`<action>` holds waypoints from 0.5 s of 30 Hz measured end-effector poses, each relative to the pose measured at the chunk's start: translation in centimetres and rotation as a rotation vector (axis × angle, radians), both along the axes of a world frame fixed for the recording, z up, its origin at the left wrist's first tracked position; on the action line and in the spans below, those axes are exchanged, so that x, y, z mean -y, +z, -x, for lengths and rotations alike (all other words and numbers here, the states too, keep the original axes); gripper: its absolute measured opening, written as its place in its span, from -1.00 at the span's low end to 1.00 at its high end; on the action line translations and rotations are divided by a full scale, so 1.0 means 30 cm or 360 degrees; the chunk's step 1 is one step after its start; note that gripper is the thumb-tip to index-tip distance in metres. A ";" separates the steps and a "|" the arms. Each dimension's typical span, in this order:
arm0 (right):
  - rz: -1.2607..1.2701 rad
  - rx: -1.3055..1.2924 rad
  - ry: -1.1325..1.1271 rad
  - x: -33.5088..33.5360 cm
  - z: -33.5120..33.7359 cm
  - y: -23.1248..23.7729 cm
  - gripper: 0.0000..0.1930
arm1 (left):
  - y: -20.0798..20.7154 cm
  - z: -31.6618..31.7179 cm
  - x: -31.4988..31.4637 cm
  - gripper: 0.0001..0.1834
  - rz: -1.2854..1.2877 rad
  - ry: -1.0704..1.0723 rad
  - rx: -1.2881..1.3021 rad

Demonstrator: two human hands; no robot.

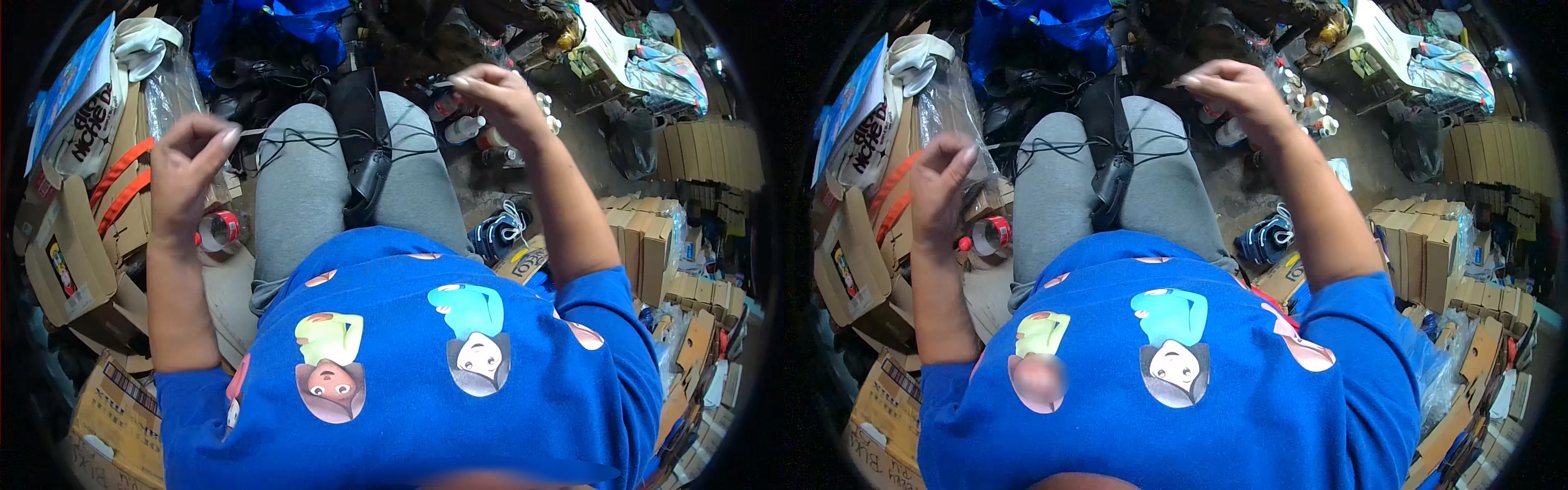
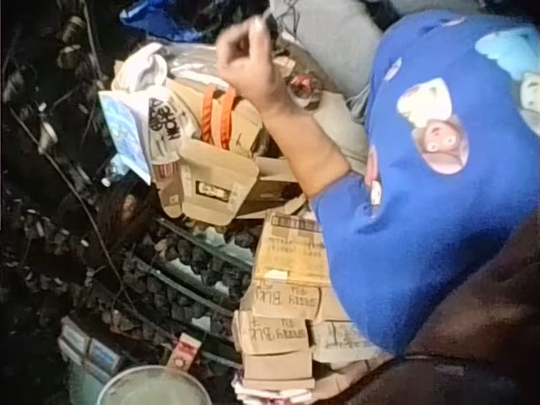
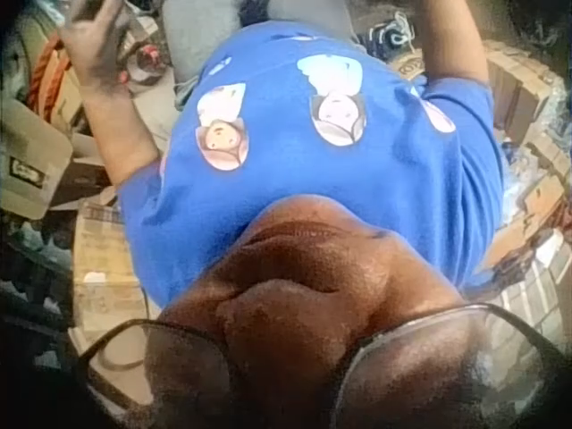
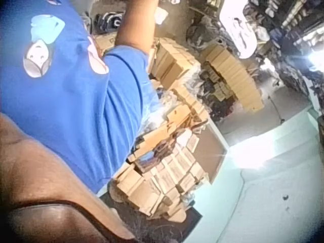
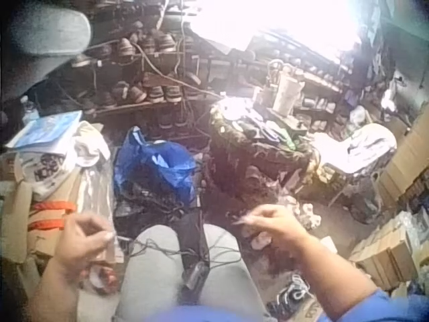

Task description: The person is lacing a black shoe held in their lap.

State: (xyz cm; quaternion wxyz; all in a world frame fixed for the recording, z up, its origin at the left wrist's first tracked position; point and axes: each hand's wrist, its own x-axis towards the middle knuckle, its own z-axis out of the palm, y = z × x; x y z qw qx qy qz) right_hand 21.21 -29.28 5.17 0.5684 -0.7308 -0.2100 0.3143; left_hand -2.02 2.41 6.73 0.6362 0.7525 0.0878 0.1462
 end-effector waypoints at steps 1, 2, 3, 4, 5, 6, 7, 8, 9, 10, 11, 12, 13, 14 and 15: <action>-0.0290 -0.0135 0.0066 -0.060 0.005 -0.019 -0.69 | 0.054 -0.059 0.079 -0.95 0.0160 -0.0080 0.0226; -0.0499 -0.0338 -0.0001 -0.156 0.090 0.039 -0.70 | 0.068 -0.099 0.138 -0.93 0.0377 -0.0321 0.0398; -0.0880 -0.0433 0.0134 -0.222 0.117 0.005 -0.72 | 0.078 -0.135 0.198 -0.92 0.0598 -0.0587 0.0578; -0.1040 -0.0647 0.0313 -0.262 0.148 0.000 -0.72 | 0.075 -0.145 0.260 -0.89 0.0791 -0.0816 0.0383; -0.1203 -0.0866 0.0506 -0.280 0.181 0.008 -0.72 | 0.074 -0.131 0.300 -0.86 0.0970 -0.1034 0.0182; -0.0845 -0.0614 0.0633 -0.264 0.196 0.023 -0.71 | 0.065 -0.106 0.296 -0.81 0.0886 -0.1139 -0.0203; -0.0480 -0.0351 0.0742 -0.232 0.210 0.039 -0.71 | 0.053 -0.081 0.284 -0.77 0.0799 -0.1242 -0.0587; -0.0019 0.0127 0.0846 -0.202 0.217 0.034 -0.74 | 0.031 -0.066 0.266 -0.77 0.0110 -0.1085 -0.0619; 0.0349 0.0762 0.1043 -0.152 0.194 0.021 -0.74 | -0.024 -0.047 0.202 -0.85 -0.0825 -0.0951 -0.0346; 0.0601 0.0989 0.0973 -0.068 0.163 -0.012 -0.72 | -0.016 -0.029 0.122 -0.87 -0.1442 -0.0734 -0.0339; 0.0708 0.0891 0.0761 0.018 0.129 -0.048 -0.72 | -0.065 0.005 -0.007 -0.80 -0.1653 -0.0419 -0.0197; 0.0827 0.0693 0.0516 0.145 0.068 -0.117 -0.71 | 0.007 0.018 -0.092 -0.80 -0.1649 -0.0145 -0.0429; 0.0946 0.0764 0.0305 0.276 0.012 -0.152 -0.69 | 0.080 0.051 -0.231 -0.75 -0.1165 0.0186 -0.0652; 0.1025 0.0811 0.0158 0.397 -0.040 -0.149 -0.71 | 0.173 0.133 -0.371 -0.78 -0.1319 0.0391 -0.0391; 0.1115 0.0753 -0.0063 0.565 -0.089 -0.179 -0.74 | 0.268 0.115 -0.362 -0.79 -0.1252 0.1044 -0.0705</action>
